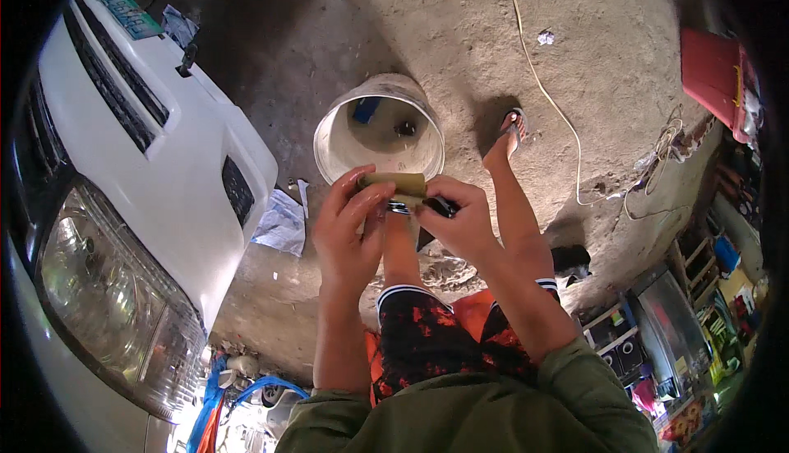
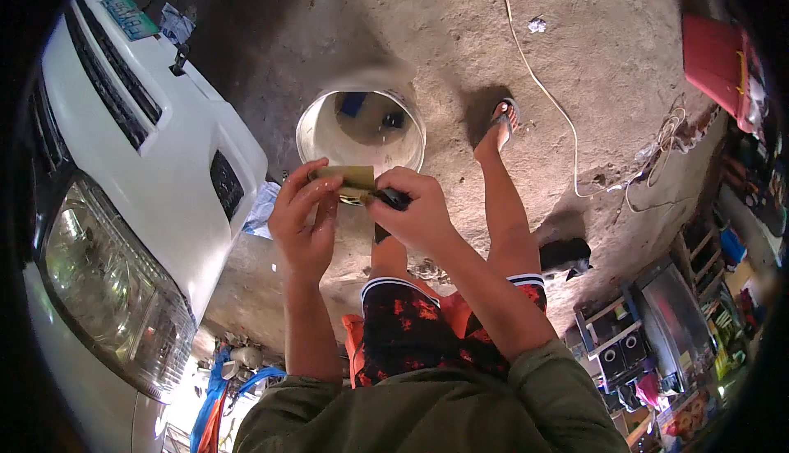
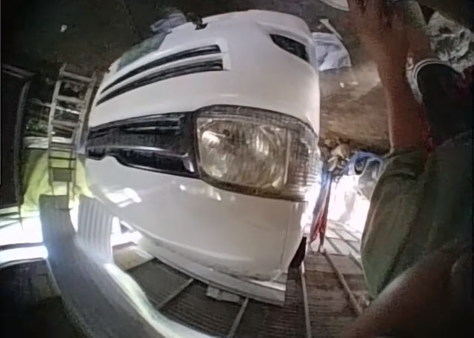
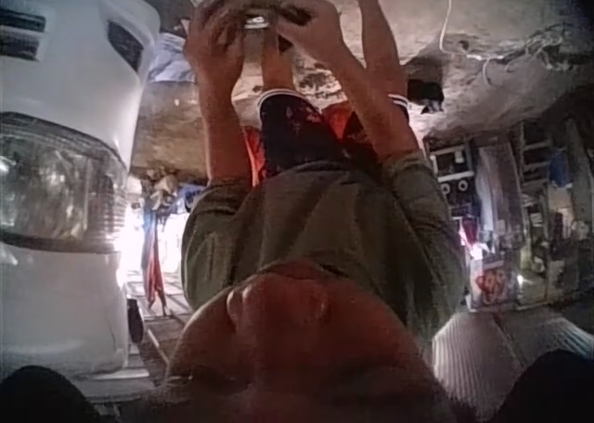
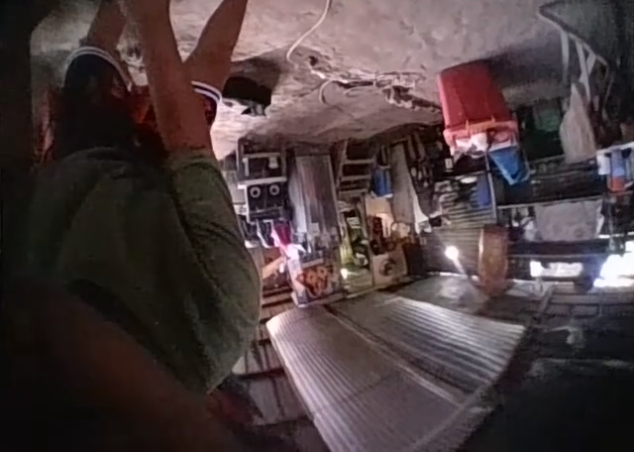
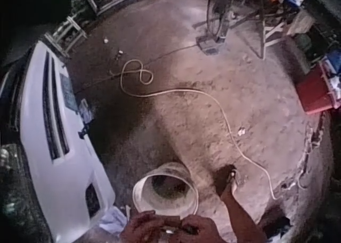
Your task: Sanding the surface of a white car hood using sandpaper and water in preparation for painting.
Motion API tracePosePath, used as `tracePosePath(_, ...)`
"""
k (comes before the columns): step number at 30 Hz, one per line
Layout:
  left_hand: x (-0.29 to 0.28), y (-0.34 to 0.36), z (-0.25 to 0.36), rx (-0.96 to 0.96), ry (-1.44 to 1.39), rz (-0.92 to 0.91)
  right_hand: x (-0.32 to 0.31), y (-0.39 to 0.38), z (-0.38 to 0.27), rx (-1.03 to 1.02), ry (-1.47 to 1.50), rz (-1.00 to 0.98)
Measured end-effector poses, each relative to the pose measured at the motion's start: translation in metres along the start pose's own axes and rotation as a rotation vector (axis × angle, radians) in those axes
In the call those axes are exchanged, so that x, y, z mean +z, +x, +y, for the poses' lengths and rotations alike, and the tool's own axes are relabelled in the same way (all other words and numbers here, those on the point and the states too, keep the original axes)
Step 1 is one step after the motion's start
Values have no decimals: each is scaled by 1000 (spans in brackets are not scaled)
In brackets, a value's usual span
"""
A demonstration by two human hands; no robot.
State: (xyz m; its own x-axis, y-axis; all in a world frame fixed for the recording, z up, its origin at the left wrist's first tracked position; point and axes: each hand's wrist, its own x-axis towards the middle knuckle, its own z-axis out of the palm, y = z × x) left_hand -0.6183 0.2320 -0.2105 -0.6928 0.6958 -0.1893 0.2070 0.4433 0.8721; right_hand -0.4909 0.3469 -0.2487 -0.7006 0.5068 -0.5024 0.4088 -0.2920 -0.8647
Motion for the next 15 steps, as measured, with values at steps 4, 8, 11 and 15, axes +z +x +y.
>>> tracePosePath(4, -3, -5, -2, 50, -104, 22, -9, -3, -3, -12, 167, -92)
tracePosePath(8, -2, -4, -3, 4, -208, -10, -22, 2, -16, 89, 354, -201)
tracePosePath(11, -2, -2, -3, -28, -248, -26, -29, 9, -27, 29, 42, -233)
tracePosePath(15, -1, 2, -8, 1, -466, -117, -44, 25, -45, 149, 82, -234)
